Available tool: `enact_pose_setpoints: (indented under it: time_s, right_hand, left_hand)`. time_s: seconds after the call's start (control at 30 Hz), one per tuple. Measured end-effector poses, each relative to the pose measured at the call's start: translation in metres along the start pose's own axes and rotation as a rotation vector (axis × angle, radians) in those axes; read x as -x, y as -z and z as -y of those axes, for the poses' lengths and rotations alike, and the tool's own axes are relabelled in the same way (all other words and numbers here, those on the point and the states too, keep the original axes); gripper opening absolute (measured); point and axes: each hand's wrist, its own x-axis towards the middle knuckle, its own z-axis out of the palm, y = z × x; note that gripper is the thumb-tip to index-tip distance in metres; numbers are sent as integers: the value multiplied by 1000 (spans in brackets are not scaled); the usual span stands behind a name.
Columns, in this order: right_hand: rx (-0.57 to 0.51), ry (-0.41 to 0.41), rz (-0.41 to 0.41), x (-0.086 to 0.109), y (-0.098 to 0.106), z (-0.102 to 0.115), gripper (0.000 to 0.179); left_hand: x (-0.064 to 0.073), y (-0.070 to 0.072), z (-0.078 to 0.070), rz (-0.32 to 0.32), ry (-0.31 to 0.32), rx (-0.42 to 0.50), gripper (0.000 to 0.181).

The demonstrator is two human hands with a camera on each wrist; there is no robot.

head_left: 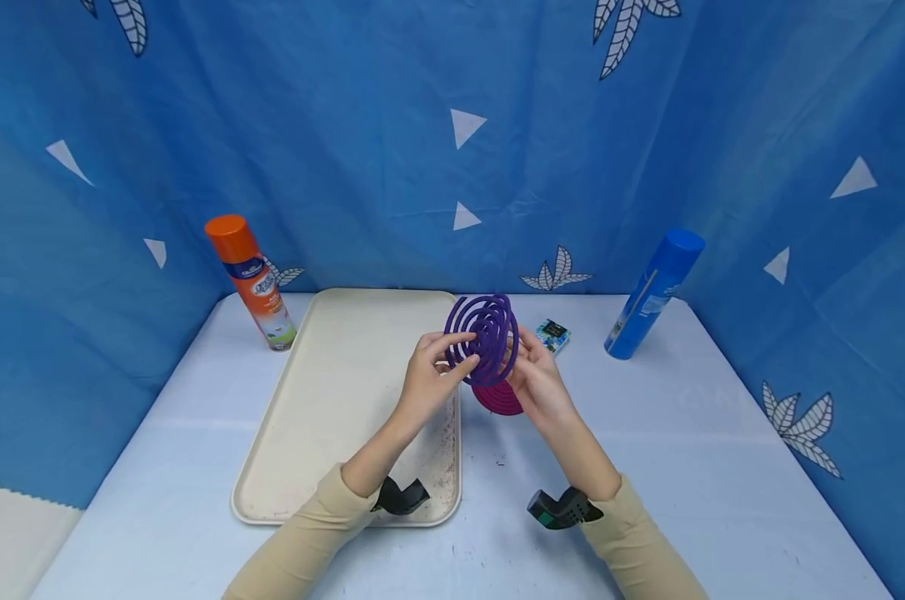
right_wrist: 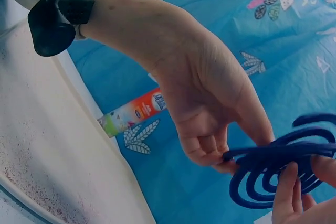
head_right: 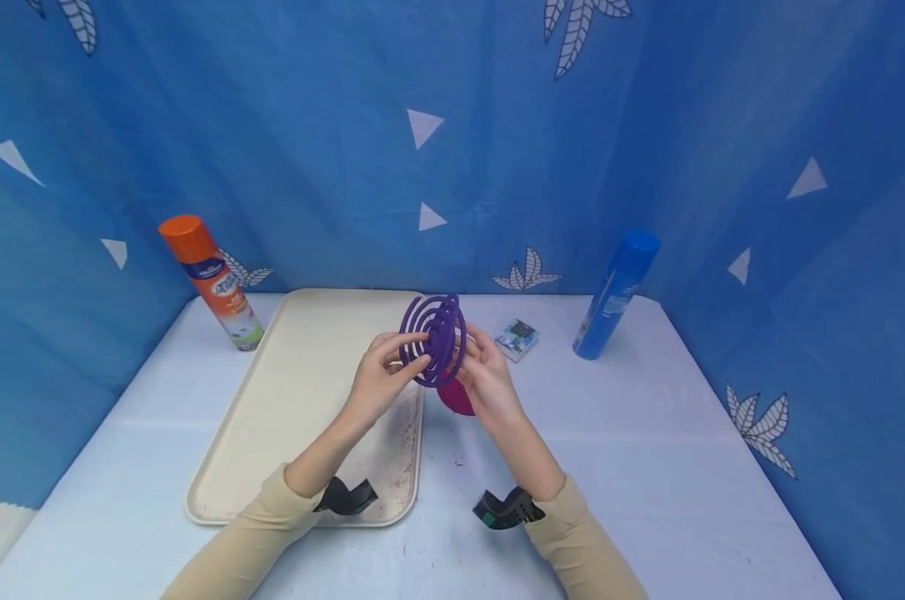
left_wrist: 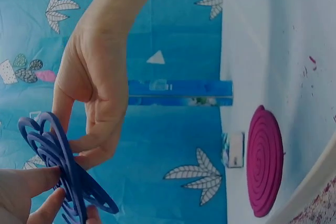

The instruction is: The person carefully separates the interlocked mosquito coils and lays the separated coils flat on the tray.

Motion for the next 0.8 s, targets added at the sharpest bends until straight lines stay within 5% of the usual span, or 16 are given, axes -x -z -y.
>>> enact_pose_setpoints:
  time_s: [0.17,0.4,0.57,0.8]
  right_hand:
    - [51,-19,-12,-2,1,-3,31]
    - [-90,-113,224,-2,2,-9,38]
    - [-112,-122,74,-4,0,-10,22]
    - [-14,-31,-31,-7,3,-4,27]
  left_hand:
    - [1,2,-4,-9,55,163,33]
    - [-2,5,-8,14,151,428,35]
    - [-5,14,-10,-69,132,480,31]
    - [-9,28,-13,-206,116,478,30]
